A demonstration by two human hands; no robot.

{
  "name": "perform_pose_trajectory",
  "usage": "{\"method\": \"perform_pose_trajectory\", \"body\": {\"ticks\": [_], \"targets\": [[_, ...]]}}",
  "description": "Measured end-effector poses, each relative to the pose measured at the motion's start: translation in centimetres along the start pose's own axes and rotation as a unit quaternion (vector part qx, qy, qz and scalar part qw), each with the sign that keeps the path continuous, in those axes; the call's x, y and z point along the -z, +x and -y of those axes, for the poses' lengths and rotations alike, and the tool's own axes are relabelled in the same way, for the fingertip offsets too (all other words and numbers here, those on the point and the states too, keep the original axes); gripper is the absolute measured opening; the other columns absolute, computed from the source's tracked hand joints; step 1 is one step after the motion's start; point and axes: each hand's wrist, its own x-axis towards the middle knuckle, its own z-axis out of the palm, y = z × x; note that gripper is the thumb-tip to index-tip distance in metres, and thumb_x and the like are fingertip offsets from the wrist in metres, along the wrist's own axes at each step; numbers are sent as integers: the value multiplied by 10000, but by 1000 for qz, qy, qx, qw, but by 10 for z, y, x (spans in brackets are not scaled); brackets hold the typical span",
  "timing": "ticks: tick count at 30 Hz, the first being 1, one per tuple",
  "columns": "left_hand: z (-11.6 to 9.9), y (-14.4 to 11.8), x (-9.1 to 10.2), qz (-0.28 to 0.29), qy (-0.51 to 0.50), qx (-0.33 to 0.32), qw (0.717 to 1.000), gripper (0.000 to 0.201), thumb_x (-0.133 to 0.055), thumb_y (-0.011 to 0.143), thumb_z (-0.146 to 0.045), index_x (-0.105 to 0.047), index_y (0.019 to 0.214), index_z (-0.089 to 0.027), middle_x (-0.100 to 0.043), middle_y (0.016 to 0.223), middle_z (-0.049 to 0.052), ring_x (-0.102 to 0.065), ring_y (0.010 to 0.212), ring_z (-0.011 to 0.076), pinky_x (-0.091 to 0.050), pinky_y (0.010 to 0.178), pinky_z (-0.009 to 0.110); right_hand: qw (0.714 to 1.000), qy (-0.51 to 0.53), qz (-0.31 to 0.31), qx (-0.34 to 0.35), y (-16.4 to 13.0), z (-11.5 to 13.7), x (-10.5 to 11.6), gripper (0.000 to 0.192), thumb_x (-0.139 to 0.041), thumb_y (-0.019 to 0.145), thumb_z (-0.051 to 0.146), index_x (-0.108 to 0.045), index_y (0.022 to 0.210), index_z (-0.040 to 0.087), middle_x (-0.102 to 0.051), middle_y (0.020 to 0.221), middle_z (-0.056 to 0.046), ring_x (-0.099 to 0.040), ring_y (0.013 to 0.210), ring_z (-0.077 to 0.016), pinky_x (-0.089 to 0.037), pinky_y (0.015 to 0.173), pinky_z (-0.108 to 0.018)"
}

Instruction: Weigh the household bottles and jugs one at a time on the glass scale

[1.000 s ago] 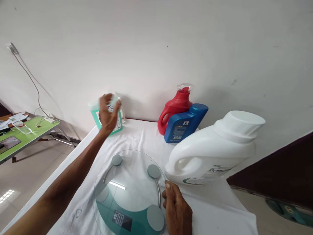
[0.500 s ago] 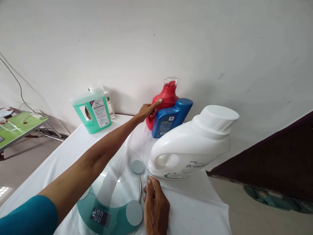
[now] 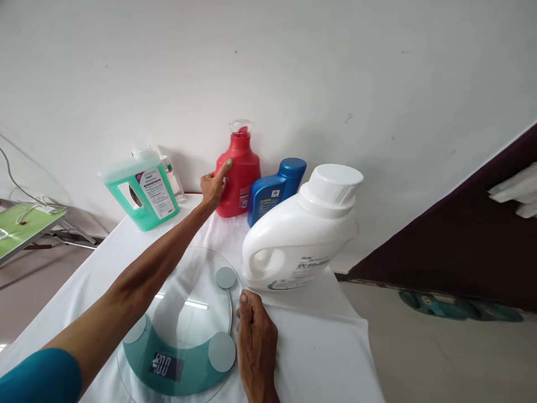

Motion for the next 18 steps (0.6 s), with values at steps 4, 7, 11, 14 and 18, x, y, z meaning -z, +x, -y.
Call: {"method": "perform_pose_trajectory", "body": {"ticks": [4,7,11,14,18], "targets": [[-25,-13,51,-45,-20,-62,997,702,-693,794,-863,-385,579,-270,-360,525,-65,-314,598,64,-257,602,317,1000,3,3,13,0,1,-2,604,-345,1059,769,-604,830,275,-713,755,-46,-659,686,-232,-495,687,-324],[-47,-30,93,-41,-21,-95,994,747,-687,810,-889,-346,582,-264,-333,544,-55,-308,576,58,-245,592,319,1000,-5,0,21,2,-2,-4,615,-322,1043,791,-567,799,283,-702,730,-47,-658,675,-232,-475,666,-326],[-70,-66,145,-35,-49,-98,993,798,-782,721,-894,-317,581,-260,-295,544,-44,-274,517,75,-217,520,311,999,-10,0,39,6,-4,-7,623,-311,1024,806,-554,791,283,-696,709,-48,-659,669,-231,-469,663,-331],[-76,-103,175,-22,-70,-74,995,804,-845,688,-842,-309,593,-250,-249,541,-55,-238,495,74,-189,490,290,998,-8,7,55,6,-2,-7,618,-319,1019,801,-563,801,278,-694,711,-42,-651,651,-220,-482,679,-333],[-69,-151,202,16,-94,-37,995,843,-870,615,-855,-290,582,-244,-221,545,-72,-190,503,58,-153,486,261,997,-8,6,73,4,2,-6,602,-319,1008,792,-549,787,281,-676,692,-35,-633,619,-208,-484,683,-338]]}}
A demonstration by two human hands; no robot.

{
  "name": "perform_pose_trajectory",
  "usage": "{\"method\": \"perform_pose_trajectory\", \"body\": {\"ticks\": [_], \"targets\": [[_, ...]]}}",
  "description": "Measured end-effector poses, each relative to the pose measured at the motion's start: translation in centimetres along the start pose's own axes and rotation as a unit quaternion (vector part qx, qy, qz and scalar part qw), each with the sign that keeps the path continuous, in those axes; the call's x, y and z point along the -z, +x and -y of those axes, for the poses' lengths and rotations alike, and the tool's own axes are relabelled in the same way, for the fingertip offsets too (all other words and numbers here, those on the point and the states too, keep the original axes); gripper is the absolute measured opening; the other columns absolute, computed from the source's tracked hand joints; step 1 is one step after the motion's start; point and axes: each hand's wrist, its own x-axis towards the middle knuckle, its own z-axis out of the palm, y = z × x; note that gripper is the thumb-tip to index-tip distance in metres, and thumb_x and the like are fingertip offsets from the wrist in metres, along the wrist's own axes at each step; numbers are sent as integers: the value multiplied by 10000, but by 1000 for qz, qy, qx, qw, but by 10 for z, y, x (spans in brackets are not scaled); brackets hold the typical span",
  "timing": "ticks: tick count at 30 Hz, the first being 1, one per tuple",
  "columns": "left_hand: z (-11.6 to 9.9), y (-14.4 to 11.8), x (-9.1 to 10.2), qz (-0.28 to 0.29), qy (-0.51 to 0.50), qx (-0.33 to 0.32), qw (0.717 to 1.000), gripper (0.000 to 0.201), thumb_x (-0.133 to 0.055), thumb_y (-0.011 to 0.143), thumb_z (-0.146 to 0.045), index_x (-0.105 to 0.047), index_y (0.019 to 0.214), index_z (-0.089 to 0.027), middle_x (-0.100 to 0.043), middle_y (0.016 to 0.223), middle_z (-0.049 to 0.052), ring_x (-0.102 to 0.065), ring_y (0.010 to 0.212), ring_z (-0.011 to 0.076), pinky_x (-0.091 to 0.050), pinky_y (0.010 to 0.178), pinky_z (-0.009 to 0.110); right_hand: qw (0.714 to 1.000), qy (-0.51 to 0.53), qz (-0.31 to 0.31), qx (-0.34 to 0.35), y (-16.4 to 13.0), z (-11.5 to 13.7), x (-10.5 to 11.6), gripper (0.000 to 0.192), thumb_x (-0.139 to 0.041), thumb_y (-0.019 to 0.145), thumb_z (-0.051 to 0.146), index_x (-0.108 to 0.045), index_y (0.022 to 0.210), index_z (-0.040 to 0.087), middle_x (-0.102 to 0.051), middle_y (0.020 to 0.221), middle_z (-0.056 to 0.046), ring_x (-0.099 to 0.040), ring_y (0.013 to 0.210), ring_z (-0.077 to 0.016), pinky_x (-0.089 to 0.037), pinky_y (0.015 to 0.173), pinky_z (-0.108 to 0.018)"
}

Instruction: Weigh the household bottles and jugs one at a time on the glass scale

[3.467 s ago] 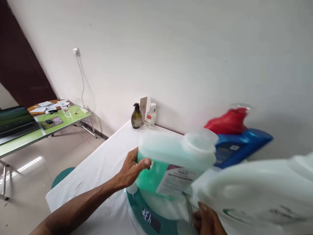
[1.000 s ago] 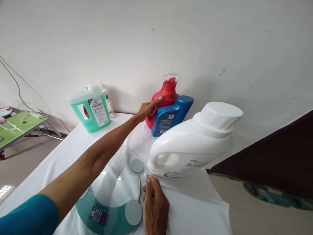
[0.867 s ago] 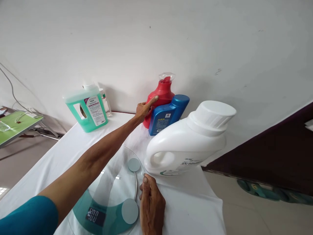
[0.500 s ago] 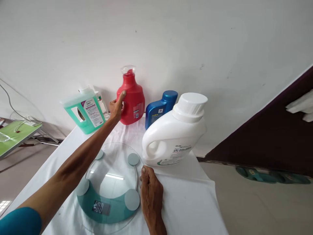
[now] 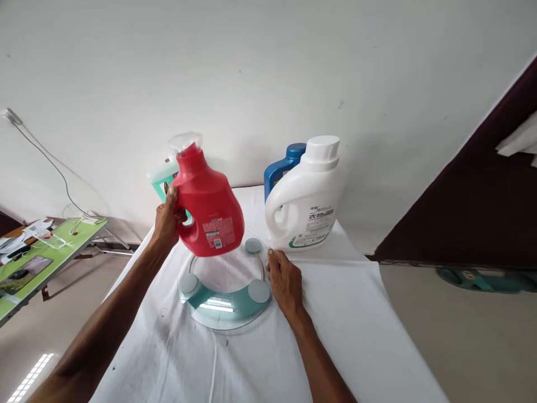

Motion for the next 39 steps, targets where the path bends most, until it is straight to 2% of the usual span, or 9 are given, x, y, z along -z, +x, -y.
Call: {"method": "perform_pose_trajectory", "body": {"ticks": [4,8,15,21,23,26,30,34,39], "targets": [[6,-34,13,16,-12,28,999,879,-901,516,-868,-278,550,-248,-196,536,-87,-163,497,45,-115,487,259,1000,-6,0,8,0,0,0,552,-324,1008,751,-501,750,296,-653,654,-27,-620,599,-205,-471,690,-347],[15,-48,21,11,-21,41,999,871,-907,487,-864,-288,531,-252,-197,525,-90,-166,485,41,-98,486,260,1000,-10,-4,11,0,-2,-2,557,-311,987,771,-492,742,305,-660,643,-39,-633,610,-229,-480,694,-366],[31,-47,24,10,-26,20,999,846,-870,569,-865,-298,547,-242,-206,529,-88,-167,491,47,-115,483,249,1000,-2,-9,8,2,-5,-5,574,-314,979,784,-519,747,301,-683,668,-51,-632,589,-232,-478,669,-376],[38,-50,21,37,-15,10,999,834,-847,616,-868,-299,554,-242,-206,538,-84,-173,501,54,-169,474,251,1000,-5,4,-18,2,-2,-2,538,-363,979,745,-572,793,285,-708,700,-43,-649,600,-219,-491,673,-357],[39,-49,24,46,-1,5,999,796,-820,672,-862,-345,560,-234,-255,534,-71,-230,504,67,-233,483,255,1000,-9,5,-22,2,-2,-2,544,-374,970,747,-591,798,279,-714,714,-46,-651,606,-217,-494,671,-353],[45,-43,38,45,19,-19,999,714,-698,821,-858,-484,614,-209,-437,589,-20,-405,566,112,-375,558,271,999,-14,6,-31,2,-1,-1,560,-381,958,744,-648,855,263,-712,720,-48,-651,611,-222,-498,664,-354],[72,-31,67,15,59,-17,998,677,-501,960,-828,-598,722,-202,-626,771,47,-566,727,171,-503,723,320,999,-41,4,-29,2,-1,-1,574,-366,963,723,-687,922,249,-710,711,-50,-656,624,-234,-500,697,-373],[114,-30,92,-51,133,-12,990,607,-494,997,-763,-654,829,-202,-708,947,88,-620,860,204,-534,840,364,997,-63,3,-31,1,2,-1,552,-369,978,691,-702,933,252,-705,695,-50,-658,638,-246,-503,724,-390],[146,-32,108,-38,174,2,984,552,-485,1017,-724,-649,893,-212,-731,1006,95,-642,818,205,-548,802,376,997,-61,0,-47,-1,3,-1,594,-381,980,730,-720,970,242,-709,714,-57,-665,667,-255,-501,707,-391]]}}
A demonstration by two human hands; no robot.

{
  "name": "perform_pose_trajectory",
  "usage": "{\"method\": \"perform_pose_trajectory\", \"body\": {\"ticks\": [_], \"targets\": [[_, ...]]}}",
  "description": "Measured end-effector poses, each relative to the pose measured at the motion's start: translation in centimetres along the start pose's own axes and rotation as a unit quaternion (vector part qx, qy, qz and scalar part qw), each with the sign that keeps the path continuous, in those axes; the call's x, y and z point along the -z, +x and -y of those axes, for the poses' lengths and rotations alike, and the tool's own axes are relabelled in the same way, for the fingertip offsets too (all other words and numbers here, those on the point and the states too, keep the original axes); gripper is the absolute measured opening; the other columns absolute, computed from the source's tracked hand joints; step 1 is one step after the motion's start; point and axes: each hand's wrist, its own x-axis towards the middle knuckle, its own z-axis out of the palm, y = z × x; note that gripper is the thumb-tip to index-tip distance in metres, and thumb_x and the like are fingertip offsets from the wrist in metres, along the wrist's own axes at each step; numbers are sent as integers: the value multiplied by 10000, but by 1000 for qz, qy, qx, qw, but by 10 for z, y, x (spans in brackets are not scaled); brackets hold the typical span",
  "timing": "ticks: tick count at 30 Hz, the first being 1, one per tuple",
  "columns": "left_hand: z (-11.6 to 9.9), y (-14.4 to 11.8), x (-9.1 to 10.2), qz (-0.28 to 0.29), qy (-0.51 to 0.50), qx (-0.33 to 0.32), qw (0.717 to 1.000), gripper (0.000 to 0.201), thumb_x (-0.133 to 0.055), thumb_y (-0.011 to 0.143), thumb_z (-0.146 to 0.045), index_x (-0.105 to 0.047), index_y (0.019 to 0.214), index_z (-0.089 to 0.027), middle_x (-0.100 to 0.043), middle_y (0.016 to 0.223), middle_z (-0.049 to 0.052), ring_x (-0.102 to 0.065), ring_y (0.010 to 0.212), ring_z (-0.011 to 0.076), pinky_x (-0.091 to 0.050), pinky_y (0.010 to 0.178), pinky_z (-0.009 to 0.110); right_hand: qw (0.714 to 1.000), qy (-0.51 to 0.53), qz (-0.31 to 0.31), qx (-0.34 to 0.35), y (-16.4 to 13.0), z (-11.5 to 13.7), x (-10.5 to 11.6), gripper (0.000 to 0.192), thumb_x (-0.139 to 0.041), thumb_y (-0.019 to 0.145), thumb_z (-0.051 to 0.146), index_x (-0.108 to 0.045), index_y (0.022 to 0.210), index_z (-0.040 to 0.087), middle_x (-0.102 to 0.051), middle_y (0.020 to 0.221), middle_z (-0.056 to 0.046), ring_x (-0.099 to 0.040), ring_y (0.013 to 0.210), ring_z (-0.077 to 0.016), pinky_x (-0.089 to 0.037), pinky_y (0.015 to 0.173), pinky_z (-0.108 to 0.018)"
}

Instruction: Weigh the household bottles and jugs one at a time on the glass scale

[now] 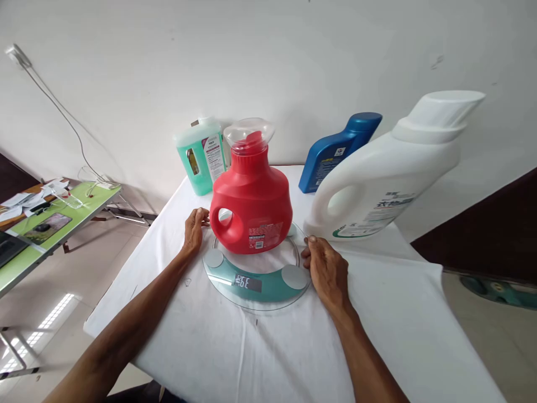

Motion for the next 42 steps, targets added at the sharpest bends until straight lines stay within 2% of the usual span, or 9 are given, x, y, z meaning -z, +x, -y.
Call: {"method": "perform_pose_trajectory", "body": {"ticks": [4,8,26,42], "targets": [[4,1,1,35,21,-10,999,567,-449,1032,-722,-626,851,-215,-725,973,93,-647,832,205,-542,837,377,1000,-6,-3,-7,1,-2,-1,623,-380,959,755,-724,978,236,-701,705,-57,-659,664,-258,-499,712,-400],[4,0,1,46,20,-18,999,578,-440,1034,-740,-596,827,-222,-716,916,81,-648,824,203,-535,831,363,1000,-19,-3,-5,2,-4,-2,609,-376,955,750,-715,962,245,-709,716,-58,-662,683,-262,-496,732,-405],[0,-1,1,46,3,-2,999,637,-452,1008,-792,-635,822,-211,-696,853,69,-607,767,187,-507,782,341,1000,-23,-4,13,0,-2,-1,672,-361,969,813,-713,965,241,-704,710,-59,-684,698,-265,-520,735,-412],[-1,0,1,51,8,0,999,612,-453,1011,-765,-624,809,-213,-688,855,76,-597,768,188,-516,779,341,1000,-29,2,6,0,3,-1,585,-369,946,783,-657,901,276,-687,690,-53,-669,686,-273,-522,752,-421]]}}
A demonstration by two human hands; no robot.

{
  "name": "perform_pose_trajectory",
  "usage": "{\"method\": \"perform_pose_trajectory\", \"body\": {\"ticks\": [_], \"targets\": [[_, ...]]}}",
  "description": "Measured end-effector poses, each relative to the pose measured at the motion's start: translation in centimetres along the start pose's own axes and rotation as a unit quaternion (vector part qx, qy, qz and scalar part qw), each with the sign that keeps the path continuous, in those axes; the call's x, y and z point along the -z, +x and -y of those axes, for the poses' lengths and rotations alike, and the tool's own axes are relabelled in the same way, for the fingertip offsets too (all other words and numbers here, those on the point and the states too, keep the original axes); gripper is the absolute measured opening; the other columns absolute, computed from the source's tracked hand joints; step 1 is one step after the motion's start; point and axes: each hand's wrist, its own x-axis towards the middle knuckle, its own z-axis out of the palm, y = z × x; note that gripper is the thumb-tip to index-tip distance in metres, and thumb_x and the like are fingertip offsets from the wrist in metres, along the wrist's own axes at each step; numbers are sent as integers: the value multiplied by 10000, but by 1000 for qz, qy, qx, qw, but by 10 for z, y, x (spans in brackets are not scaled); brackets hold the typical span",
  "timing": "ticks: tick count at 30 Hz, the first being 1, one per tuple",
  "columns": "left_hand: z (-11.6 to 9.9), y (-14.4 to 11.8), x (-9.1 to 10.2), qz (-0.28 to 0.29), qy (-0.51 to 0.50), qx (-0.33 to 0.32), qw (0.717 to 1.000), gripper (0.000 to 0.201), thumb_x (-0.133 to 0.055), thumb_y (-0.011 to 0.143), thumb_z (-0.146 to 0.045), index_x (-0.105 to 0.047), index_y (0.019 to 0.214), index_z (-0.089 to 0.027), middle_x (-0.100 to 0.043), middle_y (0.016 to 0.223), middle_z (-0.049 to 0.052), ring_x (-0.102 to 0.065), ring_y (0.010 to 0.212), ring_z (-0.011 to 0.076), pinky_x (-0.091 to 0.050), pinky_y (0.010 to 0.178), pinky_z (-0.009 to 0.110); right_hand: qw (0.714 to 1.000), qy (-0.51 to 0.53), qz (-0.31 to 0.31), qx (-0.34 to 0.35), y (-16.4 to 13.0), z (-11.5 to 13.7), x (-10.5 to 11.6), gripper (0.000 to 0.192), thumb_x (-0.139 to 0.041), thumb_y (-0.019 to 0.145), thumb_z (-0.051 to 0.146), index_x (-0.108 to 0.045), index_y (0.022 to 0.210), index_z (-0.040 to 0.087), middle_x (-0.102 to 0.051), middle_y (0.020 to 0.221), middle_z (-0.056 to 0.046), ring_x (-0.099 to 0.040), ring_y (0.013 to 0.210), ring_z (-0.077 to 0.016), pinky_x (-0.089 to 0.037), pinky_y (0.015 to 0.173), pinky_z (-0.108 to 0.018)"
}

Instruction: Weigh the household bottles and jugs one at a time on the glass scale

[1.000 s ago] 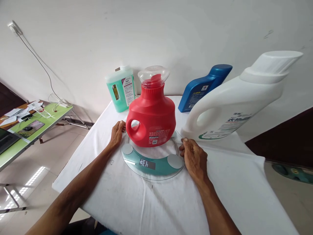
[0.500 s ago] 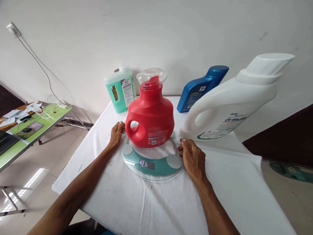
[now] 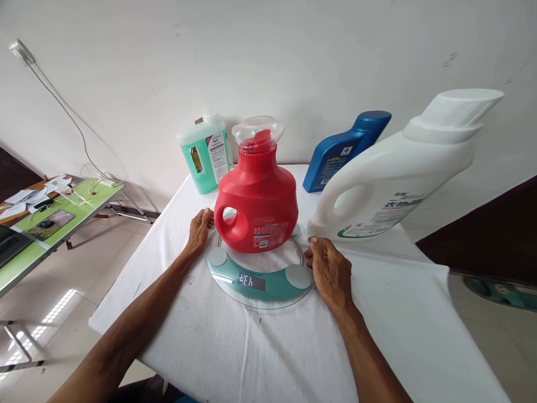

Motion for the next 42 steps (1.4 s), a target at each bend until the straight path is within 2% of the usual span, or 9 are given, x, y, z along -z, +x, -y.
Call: {"method": "perform_pose_trajectory", "body": {"ticks": [17,26,32,35,39,42], "targets": [[0,2,0,-7,6,11,1000,611,-487,993,-779,-615,781,-220,-688,825,76,-600,762,201,-512,776,352,1000,-6,-3,8,1,0,0,576,-383,942,794,-634,841,286,-704,686,-82,-670,672,-285,-537,759,-445],[0,2,0,-11,10,10,1000,556,-489,1018,-714,-590,765,-229,-680,809,70,-600,762,203,-515,771,346,1000,-3,1,12,1,1,2,576,-384,952,800,-616,803,295,-703,666,-81,-662,654,-281,-524,747,-439],[-4,1,0,1,18,6,1000,598,-464,1004,-763,-587,774,-225,-667,818,67,-590,765,197,-507,775,340,1000,-2,-2,3,2,0,0,575,-372,936,792,-619,808,288,-692,672,-65,-656,641,-265,-529,750,-422],[-4,-1,0,2,23,-8,1000,627,-443,1000,-787,-589,771,-223,-663,802,63,-597,762,198,-513,778,343,1000,7,-4,8,2,-1,1,553,-383,923,781,-617,819,290,-705,693,-58,-667,639,-264,-522,702,-402],[-7,-3,-1,-27,4,-2,1000,693,-428,963,-857,-631,806,-213,-680,801,68,-612,742,205,-514,742,356,1000,20,5,11,2,-2,4,526,-426,906,781,-620,799,304,-706,667,-52,-678,615,-277,-526,655,-401],[-26,-8,-3,-66,-32,-24,997,724,-418,950,-880,-668,865,-205,-696,856,85,-633,793,227,-512,752,371,1000,18,6,12,6,-9,6,536,-437,901,793,-619,748,313,-704,652,-52,-682,611,-287,-537,659,-412]]}}
